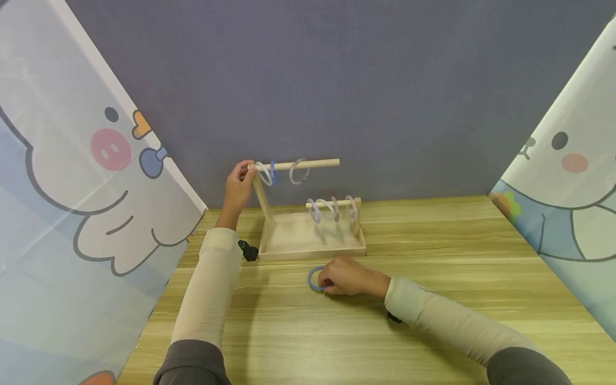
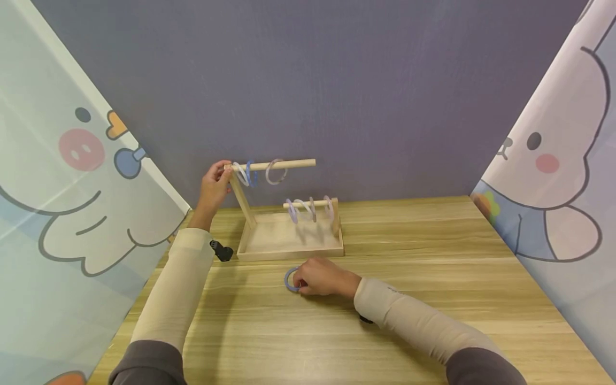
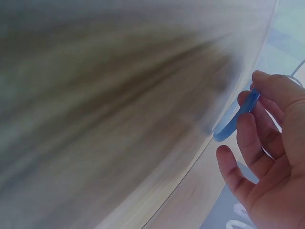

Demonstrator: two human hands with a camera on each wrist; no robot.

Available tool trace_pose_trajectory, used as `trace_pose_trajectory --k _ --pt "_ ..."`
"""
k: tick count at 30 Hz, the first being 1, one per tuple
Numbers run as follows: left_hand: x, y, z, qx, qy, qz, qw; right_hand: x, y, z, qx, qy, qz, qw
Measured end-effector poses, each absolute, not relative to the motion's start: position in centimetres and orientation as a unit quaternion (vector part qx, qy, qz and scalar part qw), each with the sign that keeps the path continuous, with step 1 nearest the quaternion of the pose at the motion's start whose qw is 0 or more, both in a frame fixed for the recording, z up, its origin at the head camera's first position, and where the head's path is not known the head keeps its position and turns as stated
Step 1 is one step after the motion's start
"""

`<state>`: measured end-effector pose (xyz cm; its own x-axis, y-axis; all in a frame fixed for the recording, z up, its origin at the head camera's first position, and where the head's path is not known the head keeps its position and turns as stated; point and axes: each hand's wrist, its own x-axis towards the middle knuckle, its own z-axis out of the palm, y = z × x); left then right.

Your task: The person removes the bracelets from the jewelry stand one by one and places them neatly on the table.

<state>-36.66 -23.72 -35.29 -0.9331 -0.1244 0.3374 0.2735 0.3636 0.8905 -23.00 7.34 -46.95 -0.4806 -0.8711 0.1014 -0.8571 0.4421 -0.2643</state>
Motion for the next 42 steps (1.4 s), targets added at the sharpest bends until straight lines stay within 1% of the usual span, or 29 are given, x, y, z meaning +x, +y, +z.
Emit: trace_pose_trajectory --k 17,23,30,42 --pt "-36.5 -23.6 -35.2 -0.044 -0.818 -0.54 0.191 -23.0 7.1 -47.1 -0.5 0.859 -0.107 0.038" --pt "-36.5 -23.7 -35.2 -0.047 -0.816 -0.546 0.184 -23.6 7.2 -47.4 -0.5 0.853 -0.141 0.061" --pt "-36.1 -23.6 -34.9 -0.05 -0.81 -0.555 0.18 -23.9 7.2 -47.6 -0.475 0.857 -0.171 0.098" --pt "-36.2 -23.7 -35.0 -0.04 -0.82 -0.543 0.178 -23.8 7.1 -47.5 -0.472 0.859 -0.17 0.1"
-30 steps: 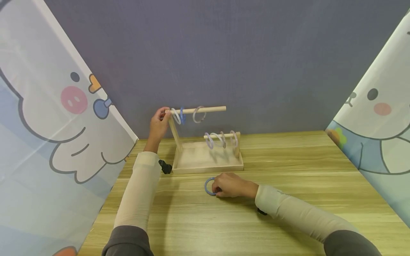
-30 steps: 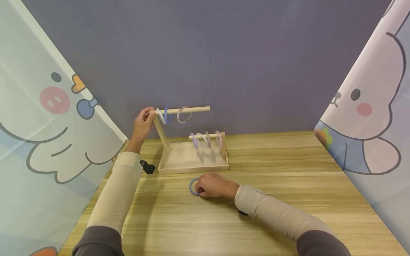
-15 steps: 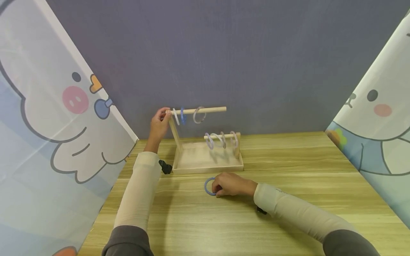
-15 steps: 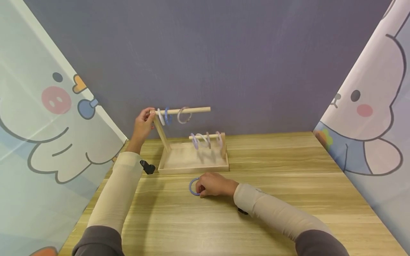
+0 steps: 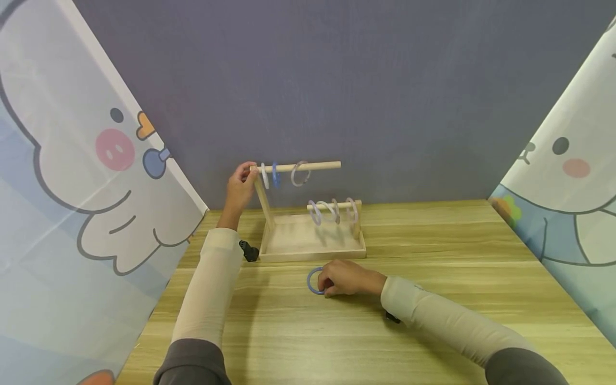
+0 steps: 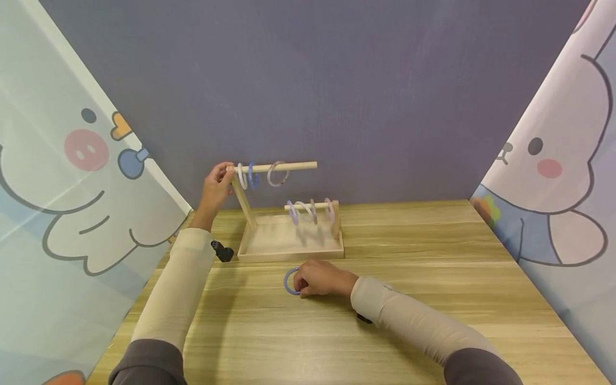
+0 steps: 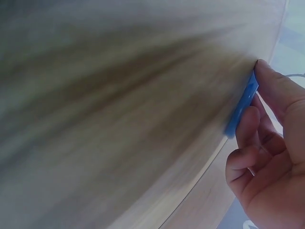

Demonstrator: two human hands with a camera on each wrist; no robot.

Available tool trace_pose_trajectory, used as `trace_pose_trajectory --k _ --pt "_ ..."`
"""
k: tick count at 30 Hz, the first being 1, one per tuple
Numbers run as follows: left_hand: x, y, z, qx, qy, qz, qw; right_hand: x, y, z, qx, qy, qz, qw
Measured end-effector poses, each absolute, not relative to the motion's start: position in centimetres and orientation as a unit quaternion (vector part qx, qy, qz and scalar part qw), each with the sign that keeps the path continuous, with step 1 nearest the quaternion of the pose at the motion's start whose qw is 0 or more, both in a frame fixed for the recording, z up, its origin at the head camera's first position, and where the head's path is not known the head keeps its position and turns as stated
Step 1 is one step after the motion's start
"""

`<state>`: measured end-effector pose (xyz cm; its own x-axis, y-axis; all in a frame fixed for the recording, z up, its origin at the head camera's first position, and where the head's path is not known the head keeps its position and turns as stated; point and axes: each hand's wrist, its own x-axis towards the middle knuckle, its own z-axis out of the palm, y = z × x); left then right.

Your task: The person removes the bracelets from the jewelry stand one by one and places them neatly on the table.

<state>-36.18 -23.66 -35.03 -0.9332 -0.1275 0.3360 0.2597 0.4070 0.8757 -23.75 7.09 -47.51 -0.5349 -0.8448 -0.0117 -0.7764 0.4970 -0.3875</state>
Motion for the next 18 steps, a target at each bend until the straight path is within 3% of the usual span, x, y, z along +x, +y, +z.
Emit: trace_pose_trajectory --k 18 --pt "-36.3 -23.7 -35.1 -0.045 -0.812 -0.553 0.179 -23.8 7.2 -45.3 -0.462 0.861 -0.191 0.09"
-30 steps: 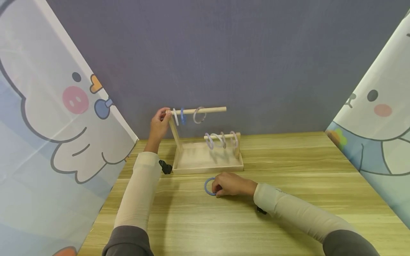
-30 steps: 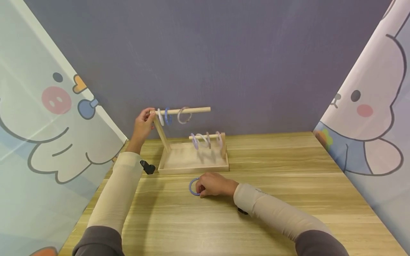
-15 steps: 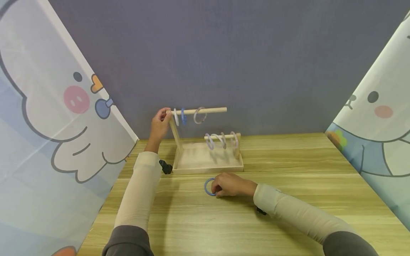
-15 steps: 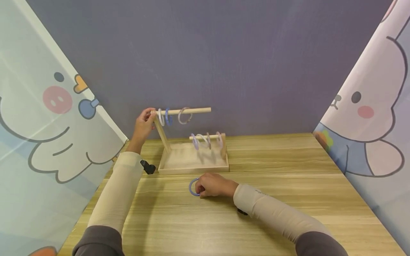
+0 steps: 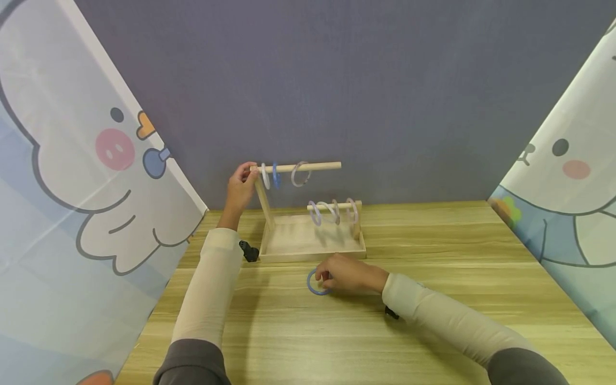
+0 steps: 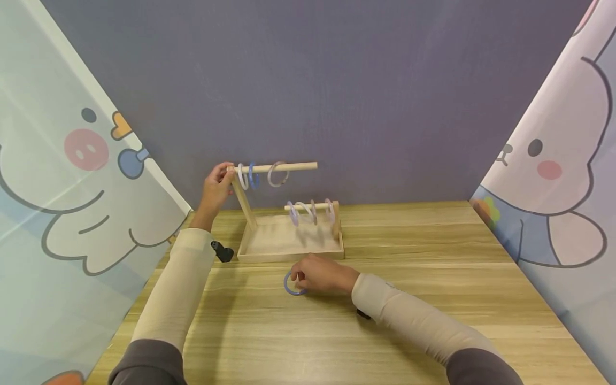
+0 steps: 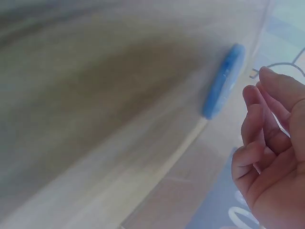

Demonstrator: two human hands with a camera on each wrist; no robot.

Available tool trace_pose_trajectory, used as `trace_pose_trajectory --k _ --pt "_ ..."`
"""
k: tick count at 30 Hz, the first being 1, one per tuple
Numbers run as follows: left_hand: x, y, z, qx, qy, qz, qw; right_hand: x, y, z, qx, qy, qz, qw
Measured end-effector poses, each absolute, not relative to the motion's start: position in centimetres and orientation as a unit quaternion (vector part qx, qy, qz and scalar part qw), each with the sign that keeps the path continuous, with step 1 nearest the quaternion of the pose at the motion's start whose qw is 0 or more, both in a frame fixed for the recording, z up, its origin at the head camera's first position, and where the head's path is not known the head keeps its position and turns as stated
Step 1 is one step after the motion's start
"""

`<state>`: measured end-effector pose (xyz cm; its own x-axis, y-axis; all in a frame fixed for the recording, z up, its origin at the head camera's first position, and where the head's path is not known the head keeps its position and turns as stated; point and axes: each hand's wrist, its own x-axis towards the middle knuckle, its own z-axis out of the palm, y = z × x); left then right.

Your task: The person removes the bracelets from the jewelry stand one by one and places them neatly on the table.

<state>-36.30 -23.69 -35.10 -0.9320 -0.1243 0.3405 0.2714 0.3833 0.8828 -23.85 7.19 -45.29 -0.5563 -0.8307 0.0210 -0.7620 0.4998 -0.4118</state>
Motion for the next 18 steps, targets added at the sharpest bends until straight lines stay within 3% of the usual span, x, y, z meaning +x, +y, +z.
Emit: trace_pose_trajectory --k 8,18 --pt "-36.3 -23.7 -35.1 -0.05 -0.81 -0.556 0.177 -24.3 6.8 -43.4 -0.448 0.868 -0.203 0.07" --pt "-36.4 -23.8 -35.2 -0.042 -0.813 -0.554 0.173 -25.7 6.1 -41.1 -0.45 0.857 -0.25 -0.026"
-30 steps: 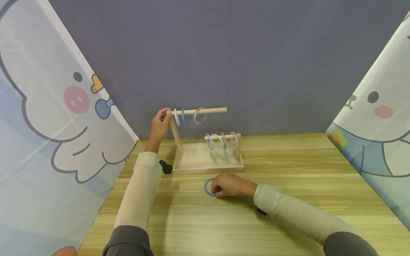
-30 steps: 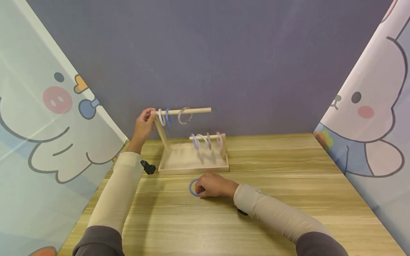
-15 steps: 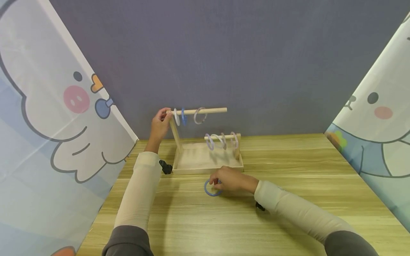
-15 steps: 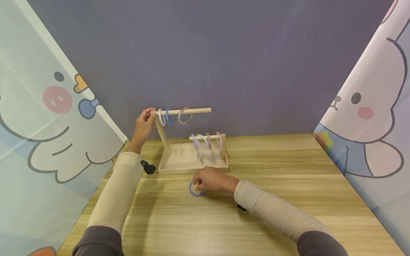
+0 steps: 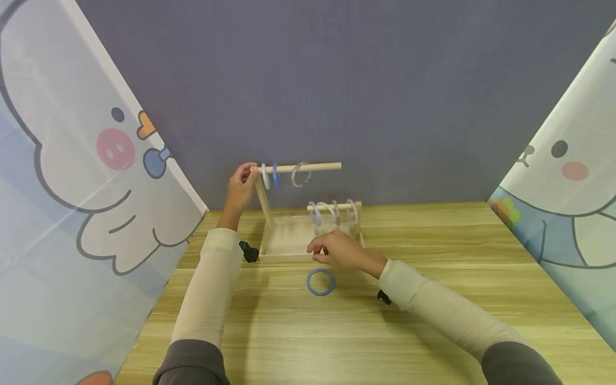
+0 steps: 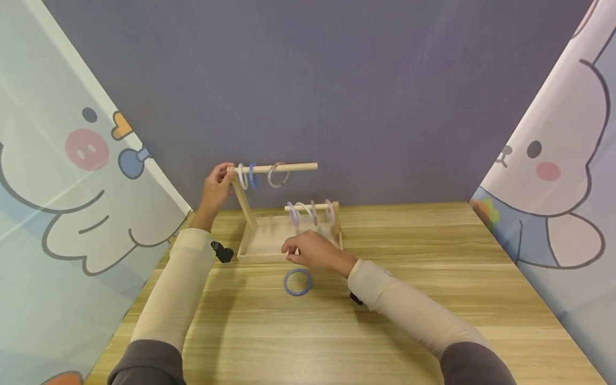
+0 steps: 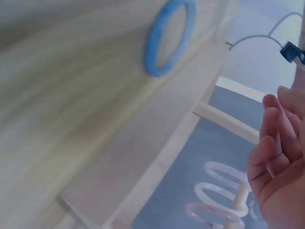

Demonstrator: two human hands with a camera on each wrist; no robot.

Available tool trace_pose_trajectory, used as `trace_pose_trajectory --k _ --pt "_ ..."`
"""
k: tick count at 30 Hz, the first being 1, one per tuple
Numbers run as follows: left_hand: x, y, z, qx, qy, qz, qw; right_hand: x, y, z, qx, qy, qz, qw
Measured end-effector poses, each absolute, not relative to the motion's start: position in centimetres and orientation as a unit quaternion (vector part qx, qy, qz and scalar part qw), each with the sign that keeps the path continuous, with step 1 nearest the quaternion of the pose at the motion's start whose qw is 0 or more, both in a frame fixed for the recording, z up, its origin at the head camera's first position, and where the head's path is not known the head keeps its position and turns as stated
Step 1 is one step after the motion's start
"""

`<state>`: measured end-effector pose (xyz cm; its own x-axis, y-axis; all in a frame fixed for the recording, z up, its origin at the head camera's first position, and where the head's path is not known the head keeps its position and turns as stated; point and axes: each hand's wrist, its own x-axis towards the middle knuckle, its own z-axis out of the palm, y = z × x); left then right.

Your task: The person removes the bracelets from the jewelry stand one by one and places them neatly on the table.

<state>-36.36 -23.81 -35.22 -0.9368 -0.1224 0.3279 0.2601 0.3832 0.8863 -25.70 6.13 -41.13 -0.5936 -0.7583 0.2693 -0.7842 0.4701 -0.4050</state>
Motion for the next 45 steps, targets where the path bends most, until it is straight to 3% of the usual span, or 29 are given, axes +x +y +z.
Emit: trace_pose_trajectory --k 17,23,36,45 --pt "-35.9 -23.5 -34.8 -0.04 -0.814 -0.554 0.167 -29.3 4.4 -36.8 0.332 -0.869 0.346 0.124" --pt "-35.5 -23.3 -34.2 -0.036 -0.811 -0.564 0.152 -30.3 3.8 -35.9 0.282 -0.878 0.37 0.115" --pt "-36.1 -24.2 -35.4 -0.038 -0.81 -0.556 0.183 -32.2 1.9 -35.6 0.238 -0.878 0.394 0.131" --pt "-36.5 -24.0 -35.3 -0.046 -0.814 -0.552 0.177 -33.1 1.2 -35.1 0.209 -0.872 0.42 0.142"
